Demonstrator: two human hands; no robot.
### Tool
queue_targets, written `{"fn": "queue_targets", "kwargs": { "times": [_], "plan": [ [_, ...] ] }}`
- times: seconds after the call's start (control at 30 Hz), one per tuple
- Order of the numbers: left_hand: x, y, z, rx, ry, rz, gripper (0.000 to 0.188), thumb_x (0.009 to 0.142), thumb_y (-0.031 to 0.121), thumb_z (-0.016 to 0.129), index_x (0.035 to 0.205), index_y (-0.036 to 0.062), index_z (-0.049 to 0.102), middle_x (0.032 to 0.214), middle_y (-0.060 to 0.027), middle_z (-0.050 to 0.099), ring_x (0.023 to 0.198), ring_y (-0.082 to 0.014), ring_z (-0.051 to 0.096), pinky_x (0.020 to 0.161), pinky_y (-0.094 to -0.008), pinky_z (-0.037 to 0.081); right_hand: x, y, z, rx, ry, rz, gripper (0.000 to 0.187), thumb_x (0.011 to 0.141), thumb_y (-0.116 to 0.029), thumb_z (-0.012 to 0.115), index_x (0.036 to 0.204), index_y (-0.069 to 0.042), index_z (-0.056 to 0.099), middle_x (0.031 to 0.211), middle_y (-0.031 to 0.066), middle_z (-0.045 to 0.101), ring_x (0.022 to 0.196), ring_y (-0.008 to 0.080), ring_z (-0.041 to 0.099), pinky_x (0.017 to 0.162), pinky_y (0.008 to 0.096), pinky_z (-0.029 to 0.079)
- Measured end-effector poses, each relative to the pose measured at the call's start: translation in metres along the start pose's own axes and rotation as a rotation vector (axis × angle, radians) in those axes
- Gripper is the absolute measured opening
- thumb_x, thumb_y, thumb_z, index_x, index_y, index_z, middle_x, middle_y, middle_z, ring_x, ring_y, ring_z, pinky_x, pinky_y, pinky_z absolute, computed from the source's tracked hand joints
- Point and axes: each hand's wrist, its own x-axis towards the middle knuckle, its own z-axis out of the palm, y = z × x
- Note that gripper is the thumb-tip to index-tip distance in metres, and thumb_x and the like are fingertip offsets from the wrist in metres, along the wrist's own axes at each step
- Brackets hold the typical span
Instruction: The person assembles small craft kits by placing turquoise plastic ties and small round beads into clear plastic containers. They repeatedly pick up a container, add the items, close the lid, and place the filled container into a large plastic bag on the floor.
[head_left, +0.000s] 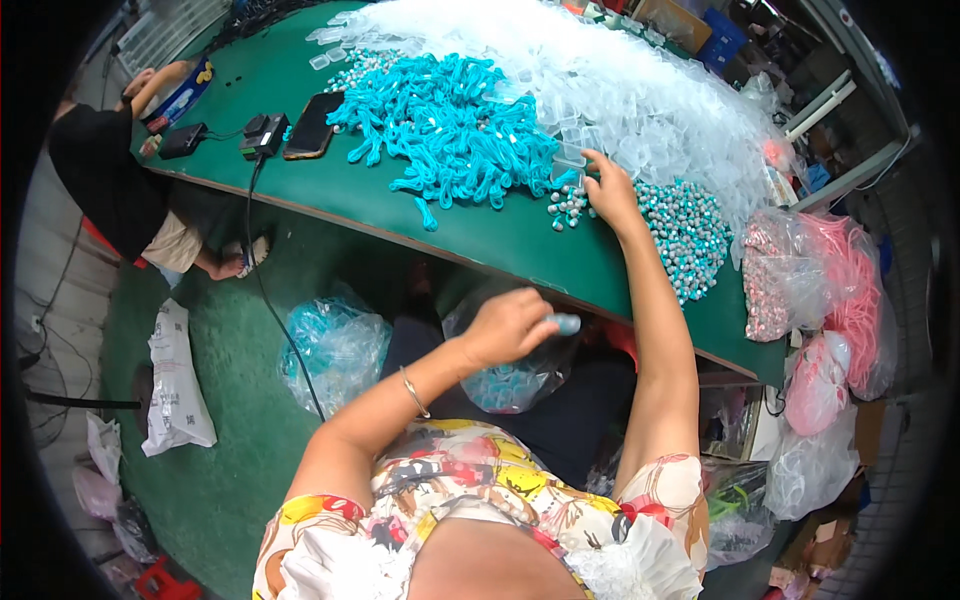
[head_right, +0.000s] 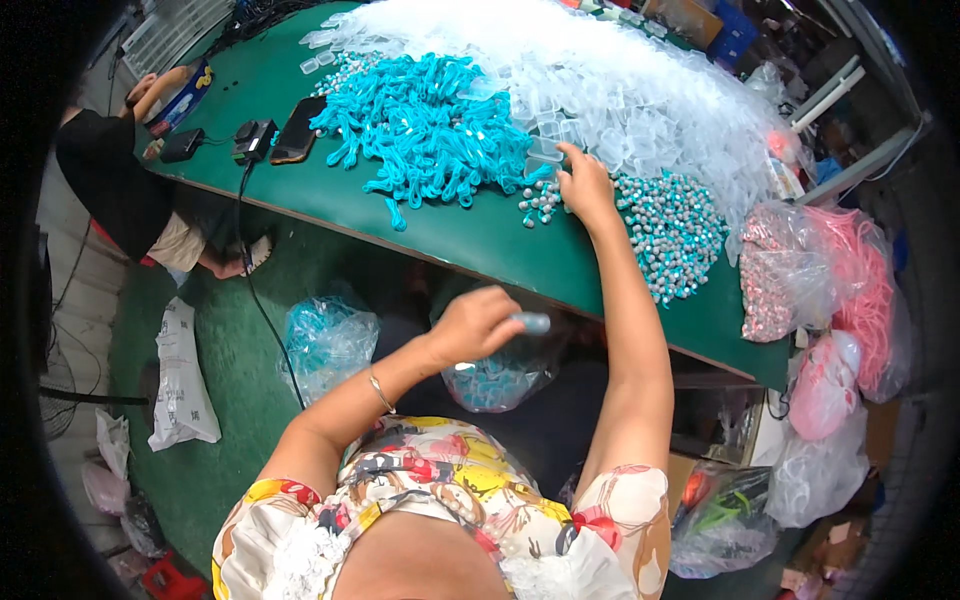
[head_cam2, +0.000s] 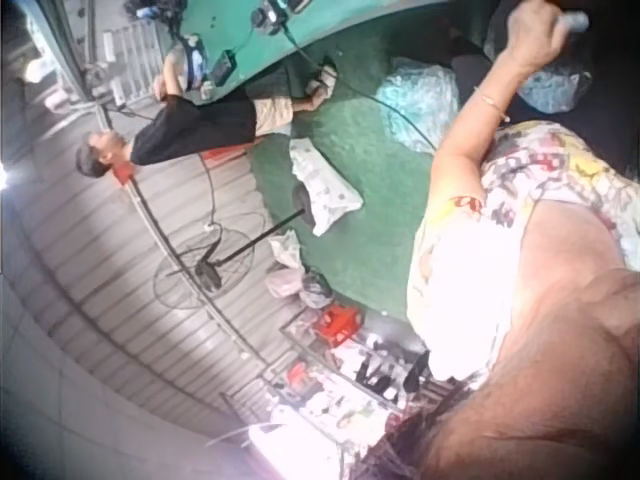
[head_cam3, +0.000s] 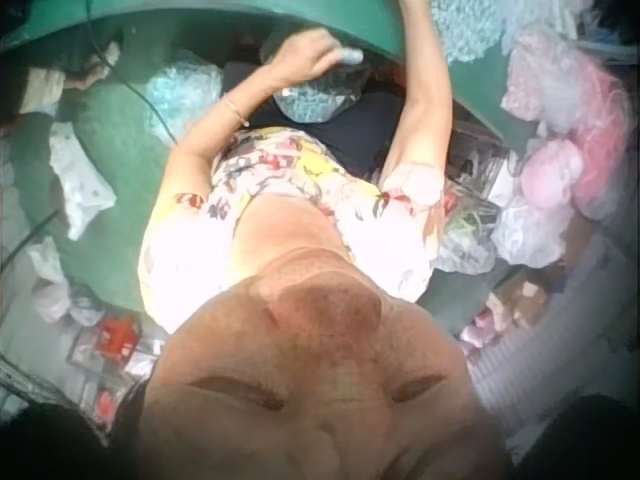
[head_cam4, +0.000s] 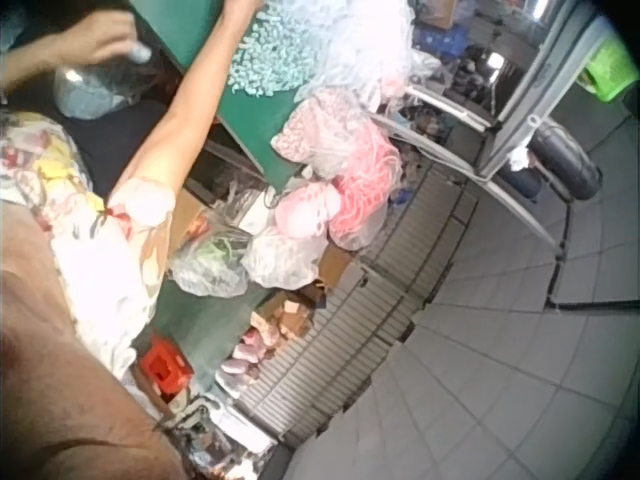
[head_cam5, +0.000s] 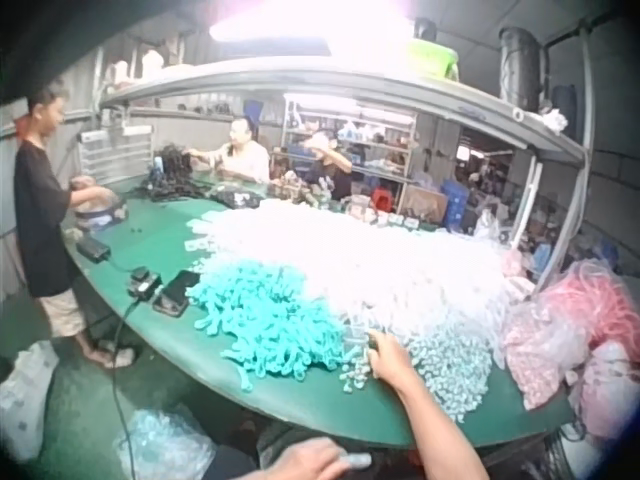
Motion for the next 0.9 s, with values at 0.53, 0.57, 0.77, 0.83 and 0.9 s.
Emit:
{"fn": "queue_targets", "kwargs": {
  "times": [0.53, 0.57, 0.77, 0.83, 0.9],
  "plan": [
    [0.032, 0.015, -0.009, -0.025, 0.056, 0.042, 0.016, 0.081, 0.006, 0.07, 0.096, 0.0044, 0.065, 0.087, -0.0136, 0.063, 0.078, -0.0329, 0.064, 0.068, -0.0399, 0.052, -0.046, 0.012, -0.034, 0.168, 0.304, 0.126, 0.017, 0.081, -0.007, 0.065, 0.095, -0.003, 0.072, 0.081, 0.0126, 0.071, 0.066, 0.0189, 0.067, 0.066, 0.0308, 0.054],
    [0.045, 0.012, -0.013, 0.017, 0.168, 0.069, 0.018, 0.081, 0.006, 0.07, 0.098, 0.004, 0.064, 0.088, -0.0135, 0.062, 0.074, -0.0312, 0.064, 0.065, -0.039, 0.052, -0.055, 0.006, -0.037, 0.188, 0.273, 0.137, 0.016, 0.081, -0.008, 0.065, 0.095, -0.003, 0.073, 0.08, 0.0123, 0.071, 0.066, 0.0184, 0.067, 0.065, 0.0307, 0.053],
    [0.076, -0.003, -0.01, 0.177, 0.155, -0.058, 0.023, 0.08, 0.012, 0.072, 0.101, 0.007, 0.066, 0.093, -0.013, 0.062, 0.082, -0.0352, 0.063, 0.07, -0.0445, 0.051, -0.107, -0.036, -0.043, 0.277, 0.115, 0.2, 0.016, 0.081, -0.008, 0.064, 0.093, -0.002, 0.072, 0.079, 0.012, 0.07, 0.066, 0.0167, 0.066, 0.064, 0.03, 0.053],
    [0.072, -0.006, -0.006, 0.167, 0.145, -0.044, 0.02, 0.08, 0.01, 0.072, 0.099, 0.0064, 0.068, 0.091, -0.0117, 0.062, 0.076, -0.0308, 0.062, 0.066, -0.0413, 0.051, -0.118, -0.039, -0.041, 0.302, 0.099, 0.218, 0.015, 0.08, -0.008, 0.066, 0.093, -0.002, 0.072, 0.081, 0.0116, 0.07, 0.067, 0.0172, 0.066, 0.065, 0.0298, 0.053],
    [0.067, -0.006, -0.007, 0.069, 0.162, -0.07, 0.017, 0.081, 0.007, 0.072, 0.097, 0.0053, 0.07, 0.087, -0.0094, 0.063, 0.063, -0.0228, 0.061, 0.06, -0.0351, 0.049, -0.124, -0.039, -0.039, 0.322, 0.087, 0.205, 0.014, 0.08, -0.008, 0.066, 0.092, -0.002, 0.072, 0.081, 0.0113, 0.07, 0.067, 0.0175, 0.066, 0.064, 0.0298, 0.052]
  ]
}}
